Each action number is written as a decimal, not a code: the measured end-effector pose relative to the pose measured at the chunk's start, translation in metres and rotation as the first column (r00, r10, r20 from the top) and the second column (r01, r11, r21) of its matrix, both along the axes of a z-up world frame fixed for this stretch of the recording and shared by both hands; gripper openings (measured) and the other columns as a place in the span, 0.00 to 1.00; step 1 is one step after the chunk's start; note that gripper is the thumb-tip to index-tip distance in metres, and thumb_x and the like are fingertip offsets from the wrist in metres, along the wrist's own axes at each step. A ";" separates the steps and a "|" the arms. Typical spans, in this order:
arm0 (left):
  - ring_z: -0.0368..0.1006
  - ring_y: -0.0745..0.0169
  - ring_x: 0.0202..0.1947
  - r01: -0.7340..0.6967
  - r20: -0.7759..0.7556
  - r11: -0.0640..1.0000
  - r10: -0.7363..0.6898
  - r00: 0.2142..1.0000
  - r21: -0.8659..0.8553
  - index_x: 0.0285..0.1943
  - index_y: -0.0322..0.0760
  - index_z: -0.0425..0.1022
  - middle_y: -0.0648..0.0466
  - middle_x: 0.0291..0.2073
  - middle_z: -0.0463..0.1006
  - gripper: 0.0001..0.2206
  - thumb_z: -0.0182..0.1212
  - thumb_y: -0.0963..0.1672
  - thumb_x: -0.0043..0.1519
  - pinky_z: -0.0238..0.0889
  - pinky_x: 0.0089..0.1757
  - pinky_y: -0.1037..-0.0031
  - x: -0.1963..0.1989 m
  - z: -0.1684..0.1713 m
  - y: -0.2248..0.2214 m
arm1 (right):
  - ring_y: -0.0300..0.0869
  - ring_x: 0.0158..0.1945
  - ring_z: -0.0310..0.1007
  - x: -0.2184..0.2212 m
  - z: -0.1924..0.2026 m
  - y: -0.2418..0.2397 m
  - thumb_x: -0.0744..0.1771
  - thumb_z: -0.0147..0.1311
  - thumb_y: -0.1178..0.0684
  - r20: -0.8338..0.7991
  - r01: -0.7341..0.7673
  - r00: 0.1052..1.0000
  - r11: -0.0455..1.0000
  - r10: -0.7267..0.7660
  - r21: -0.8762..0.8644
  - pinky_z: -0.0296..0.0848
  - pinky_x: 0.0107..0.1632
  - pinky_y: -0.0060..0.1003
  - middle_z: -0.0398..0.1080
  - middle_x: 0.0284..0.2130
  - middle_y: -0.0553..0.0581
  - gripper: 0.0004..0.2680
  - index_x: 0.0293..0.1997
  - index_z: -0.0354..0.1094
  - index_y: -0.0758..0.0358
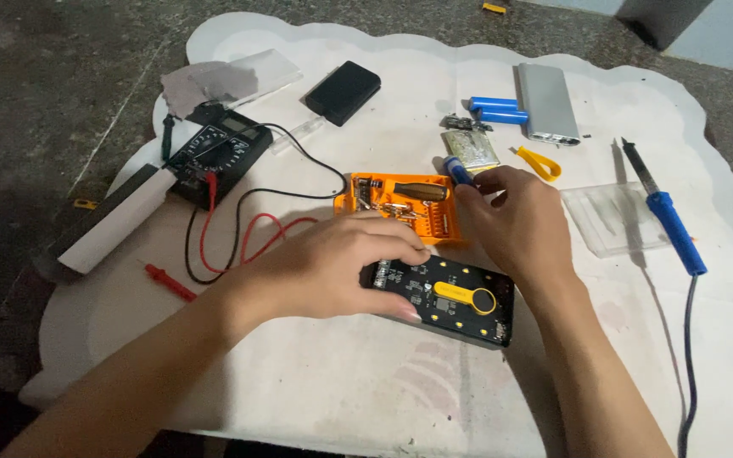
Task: Repairing an electronic device by disassembling the casing and inspecting internal components.
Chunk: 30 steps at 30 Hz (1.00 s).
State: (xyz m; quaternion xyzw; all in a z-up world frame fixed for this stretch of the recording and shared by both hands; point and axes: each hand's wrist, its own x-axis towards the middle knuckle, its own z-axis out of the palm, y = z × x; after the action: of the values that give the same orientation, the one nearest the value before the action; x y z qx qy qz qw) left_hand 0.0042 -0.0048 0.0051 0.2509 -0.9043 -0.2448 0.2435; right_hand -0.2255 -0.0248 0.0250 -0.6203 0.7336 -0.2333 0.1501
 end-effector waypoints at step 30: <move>0.76 0.54 0.38 -0.446 -0.199 0.883 0.416 0.887 -0.145 0.41 0.41 0.81 0.57 0.36 0.84 0.06 0.65 0.46 0.61 0.67 0.42 0.65 0.004 -0.026 -0.025 | 0.48 0.46 0.80 -0.118 -0.005 -0.007 0.62 0.61 0.49 -0.238 0.325 0.929 0.933 -0.284 0.157 0.76 0.43 0.47 0.82 0.40 0.53 0.11 0.46 0.83 0.51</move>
State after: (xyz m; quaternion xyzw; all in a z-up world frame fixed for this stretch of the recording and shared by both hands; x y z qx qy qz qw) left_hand 0.0085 -0.0297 -0.0205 0.4016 -0.8217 -0.1179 0.3869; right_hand -0.3434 -0.0320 0.0199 -0.5021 0.8523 -0.1142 0.0926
